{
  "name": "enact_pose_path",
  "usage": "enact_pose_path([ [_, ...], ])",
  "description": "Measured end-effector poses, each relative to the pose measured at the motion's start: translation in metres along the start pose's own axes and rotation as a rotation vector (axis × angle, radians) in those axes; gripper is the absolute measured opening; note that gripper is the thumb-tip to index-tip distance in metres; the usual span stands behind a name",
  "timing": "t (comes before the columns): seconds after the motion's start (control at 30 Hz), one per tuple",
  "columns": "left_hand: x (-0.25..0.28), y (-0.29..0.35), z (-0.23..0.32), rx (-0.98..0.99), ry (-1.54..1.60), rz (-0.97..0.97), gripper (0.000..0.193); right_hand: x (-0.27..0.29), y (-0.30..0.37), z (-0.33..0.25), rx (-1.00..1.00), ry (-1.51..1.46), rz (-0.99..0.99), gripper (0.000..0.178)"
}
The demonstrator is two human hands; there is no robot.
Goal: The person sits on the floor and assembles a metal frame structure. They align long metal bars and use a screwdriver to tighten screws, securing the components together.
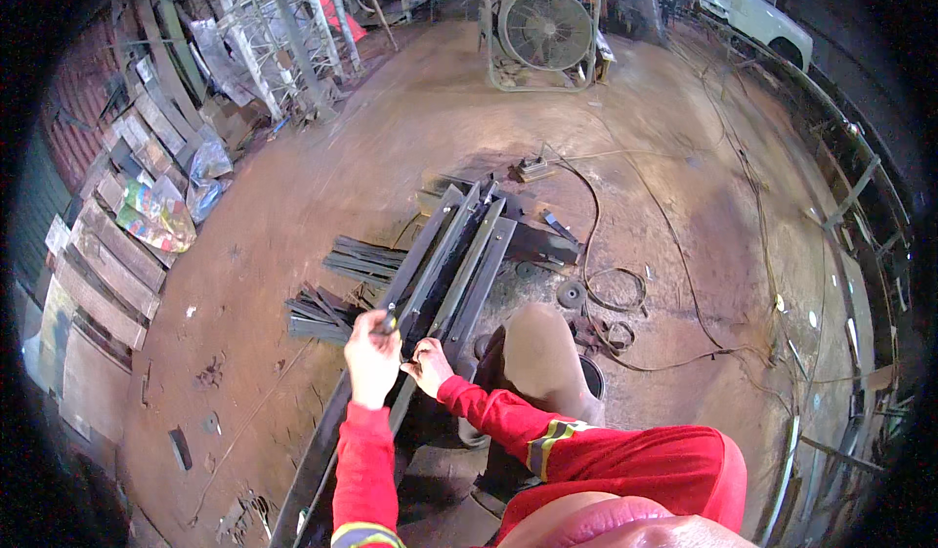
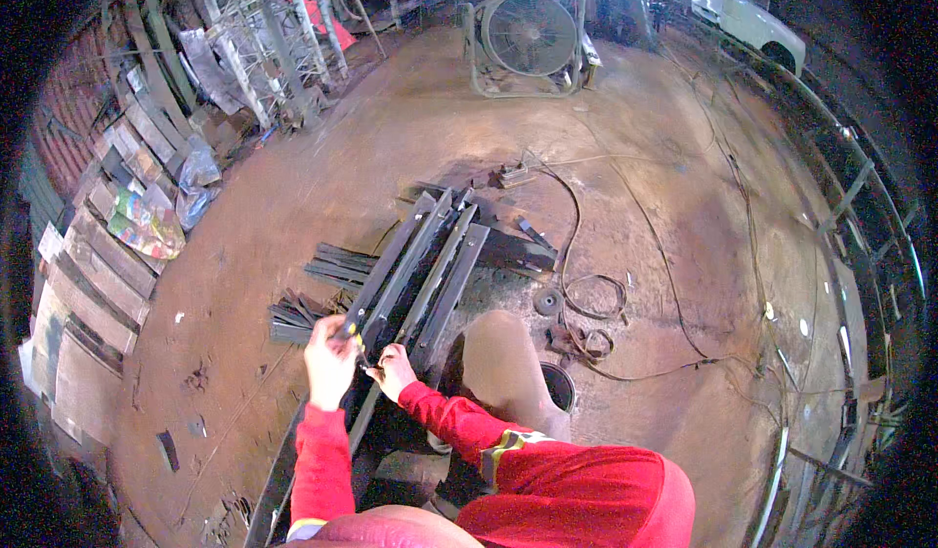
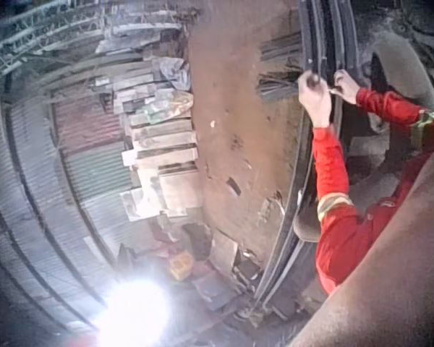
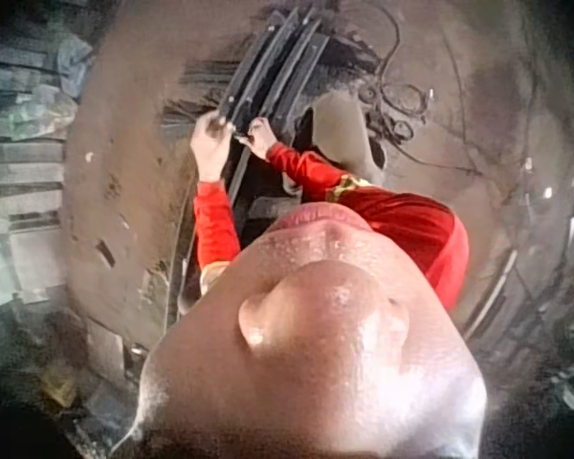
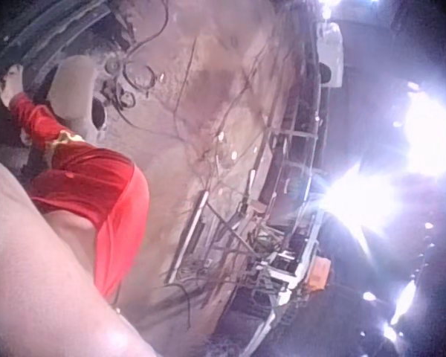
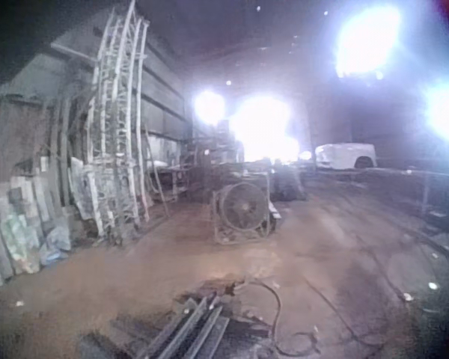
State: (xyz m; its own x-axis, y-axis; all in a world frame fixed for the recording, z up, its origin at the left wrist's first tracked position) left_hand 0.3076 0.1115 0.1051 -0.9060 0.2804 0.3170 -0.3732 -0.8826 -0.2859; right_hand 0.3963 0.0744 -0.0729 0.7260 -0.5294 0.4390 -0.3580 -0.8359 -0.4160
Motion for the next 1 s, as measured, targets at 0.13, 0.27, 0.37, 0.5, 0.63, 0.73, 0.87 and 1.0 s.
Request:
enact_pose_path([
  [0.13,-0.054,-0.057,-0.056,-0.302,-0.589,-0.041,0.024,-0.019,0.002,-0.003,0.076,0.067,-0.044,0.016],
  [0.27,-0.110,-0.078,-0.095,-0.170,-0.979,-0.370,0.018,-0.033,0.004,0.019,-0.070,-0.002,0.055,0.030],
  [0.37,-0.133,-0.076,-0.109,-0.119,-1.167,-0.583,0.019,-0.014,0.004,-0.002,-0.141,-0.292,0.035,0.035],
  [0.5,-0.155,-0.084,-0.117,-0.121,-1.242,-0.613,0.021,-0.005,0.004,0.000,0.035,0.031,-0.025,0.041],
  [0.63,-0.150,-0.090,-0.128,-0.107,-1.228,-0.586,0.022,-0.006,0.001,-0.001,0.024,0.006,-0.009,0.041],
  [0.73,-0.144,-0.094,-0.125,-0.004,-1.215,-0.616,0.020,-0.003,0.000,-0.007,-0.040,-0.038,-0.026,0.041],
  [0.87,-0.146,-0.100,-0.098,0.068,-1.103,-0.576,0.023,0.010,-0.001,-0.010,-0.349,-0.539,0.018,0.037],
  [1.0,-0.145,-0.110,-0.072,0.124,-0.990,-0.508,0.026,-0.005,0.008,0.006,-0.240,-0.305,0.131,0.030],
])
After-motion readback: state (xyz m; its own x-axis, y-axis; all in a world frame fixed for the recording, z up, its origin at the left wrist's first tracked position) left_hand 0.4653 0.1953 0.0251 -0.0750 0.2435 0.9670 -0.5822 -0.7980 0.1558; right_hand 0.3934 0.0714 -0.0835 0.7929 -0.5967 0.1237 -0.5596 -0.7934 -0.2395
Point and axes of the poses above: each hand's wrist, its own y-axis away from the middle knuckle, its own x-axis out of the back of the hand, z = x × y, the point moved 2 cm from there along -y, towards the middle knuckle
